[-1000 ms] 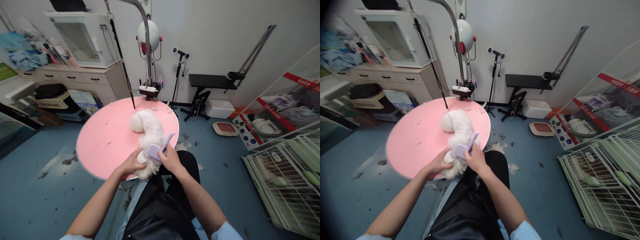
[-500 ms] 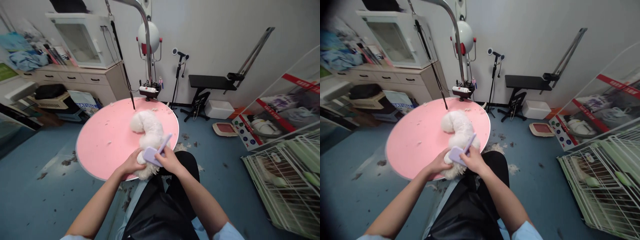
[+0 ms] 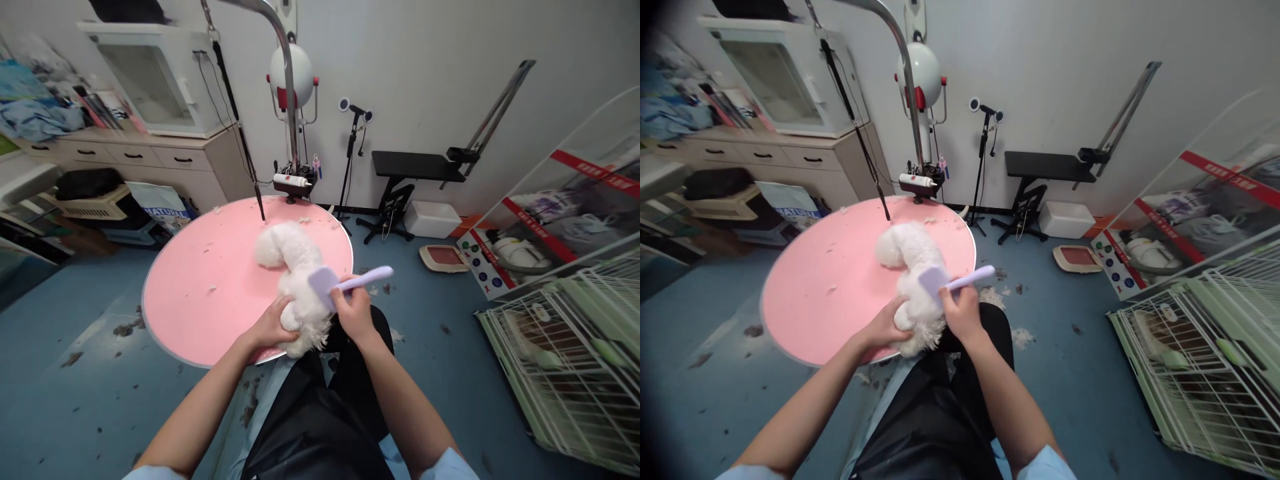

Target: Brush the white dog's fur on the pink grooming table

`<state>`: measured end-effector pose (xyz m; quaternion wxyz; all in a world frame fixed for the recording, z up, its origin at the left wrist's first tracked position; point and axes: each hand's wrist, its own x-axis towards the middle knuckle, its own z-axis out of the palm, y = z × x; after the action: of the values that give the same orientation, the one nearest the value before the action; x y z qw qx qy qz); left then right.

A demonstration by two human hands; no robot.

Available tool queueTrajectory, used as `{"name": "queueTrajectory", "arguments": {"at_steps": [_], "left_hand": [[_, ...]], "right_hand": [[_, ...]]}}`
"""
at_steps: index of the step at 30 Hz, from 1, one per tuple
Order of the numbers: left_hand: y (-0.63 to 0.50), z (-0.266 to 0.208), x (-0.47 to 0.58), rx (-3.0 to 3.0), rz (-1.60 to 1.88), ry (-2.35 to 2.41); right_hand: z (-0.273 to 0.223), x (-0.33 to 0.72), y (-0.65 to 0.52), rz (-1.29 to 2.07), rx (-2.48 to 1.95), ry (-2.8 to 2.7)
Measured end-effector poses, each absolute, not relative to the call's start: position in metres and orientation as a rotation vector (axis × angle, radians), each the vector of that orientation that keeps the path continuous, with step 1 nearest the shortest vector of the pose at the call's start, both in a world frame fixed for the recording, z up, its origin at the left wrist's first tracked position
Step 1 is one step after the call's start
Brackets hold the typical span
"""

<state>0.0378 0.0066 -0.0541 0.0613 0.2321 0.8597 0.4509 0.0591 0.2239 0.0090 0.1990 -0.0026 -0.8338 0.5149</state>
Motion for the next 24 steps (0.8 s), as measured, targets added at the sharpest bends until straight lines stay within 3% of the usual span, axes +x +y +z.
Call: {"name": "queueTrajectory", "arguments": {"at_steps": [3,7,11,15,19,24], "left_hand": [[0.008,-0.057,0.039,0.730,1.401,2.560],[0.010,-0.066,0.047,0.600,1.364,2.667],[0.019,-0.074,0.059,0.425,1.252,2.784],[0.032,-0.077,0.069,0.314,1.144,2.815],[0.040,-0.079,0.077,0.273,1.070,2.816],[0.044,-0.082,0.082,0.236,1.018,2.857]], "right_hand": [[0.004,0.061,0.228,1.598,0.045,-2.488],[0.008,0.060,0.235,1.343,-0.204,-2.257],[0.021,0.054,0.233,1.467,0.142,-2.582],[0.033,0.048,0.231,1.246,-0.018,-2.537],[0.043,0.050,0.237,1.222,0.298,-2.768],[0.045,0.054,0.247,0.936,-0.006,-2.608]]}}
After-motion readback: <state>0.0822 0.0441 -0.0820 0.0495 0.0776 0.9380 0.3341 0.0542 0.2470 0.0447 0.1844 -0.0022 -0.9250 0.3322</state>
